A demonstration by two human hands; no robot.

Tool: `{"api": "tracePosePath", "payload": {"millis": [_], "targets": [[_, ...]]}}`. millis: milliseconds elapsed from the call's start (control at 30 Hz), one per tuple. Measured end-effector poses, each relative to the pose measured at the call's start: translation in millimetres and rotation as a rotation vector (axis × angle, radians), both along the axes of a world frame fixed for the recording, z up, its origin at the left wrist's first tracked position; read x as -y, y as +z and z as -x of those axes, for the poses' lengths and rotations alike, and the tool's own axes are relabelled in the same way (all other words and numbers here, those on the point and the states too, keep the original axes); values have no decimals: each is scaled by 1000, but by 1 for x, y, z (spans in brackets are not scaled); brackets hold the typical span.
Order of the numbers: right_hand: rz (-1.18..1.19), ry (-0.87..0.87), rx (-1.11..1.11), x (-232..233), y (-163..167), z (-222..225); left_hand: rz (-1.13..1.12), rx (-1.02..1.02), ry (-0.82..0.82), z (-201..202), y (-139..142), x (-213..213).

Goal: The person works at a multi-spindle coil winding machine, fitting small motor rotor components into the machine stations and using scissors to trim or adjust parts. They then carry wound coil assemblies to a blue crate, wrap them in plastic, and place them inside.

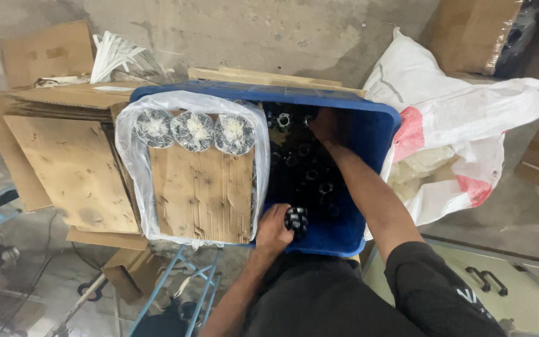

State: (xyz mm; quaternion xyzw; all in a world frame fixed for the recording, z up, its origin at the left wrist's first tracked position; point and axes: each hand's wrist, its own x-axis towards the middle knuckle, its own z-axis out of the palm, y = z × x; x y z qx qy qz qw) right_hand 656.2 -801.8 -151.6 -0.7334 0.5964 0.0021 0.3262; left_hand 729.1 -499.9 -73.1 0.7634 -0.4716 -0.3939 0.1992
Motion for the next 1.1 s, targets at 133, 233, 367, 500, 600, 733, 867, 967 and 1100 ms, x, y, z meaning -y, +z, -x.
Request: {"api": "tracePosePath", "payload": {"millis": [133, 233, 367, 500, 600, 733, 867, 967, 1100], "targets": [[12, 137, -55, 11, 6, -21, 70, -24, 46, 0, 3, -20], [28, 133, -81, 15, -10, -39, 83, -21, 80, 2, -6, -24], [34, 128, -94, 13, -27, -46, 50, 24, 34, 5, -13, -26], [-146, 168, -126, -5, -14, -34, 59, 10, 12, 6, -13, -26], [-143, 290, -110, -26, 8, -20, 80, 17, 12, 6, -10, -23], [-97, 483, -81, -63, 43, 5, 129, -18, 50, 7, 1, -17], [-203, 314, -61, -114, 78, 45, 209, -58, 2, 9, 12, -11], [-80, -110, 167, -159, 104, 79, 102, -74, -38, 12, 13, -11], [-8, -537, 344, -223, 128, 136, 149, -62, -20, 18, 1, -16]]}}
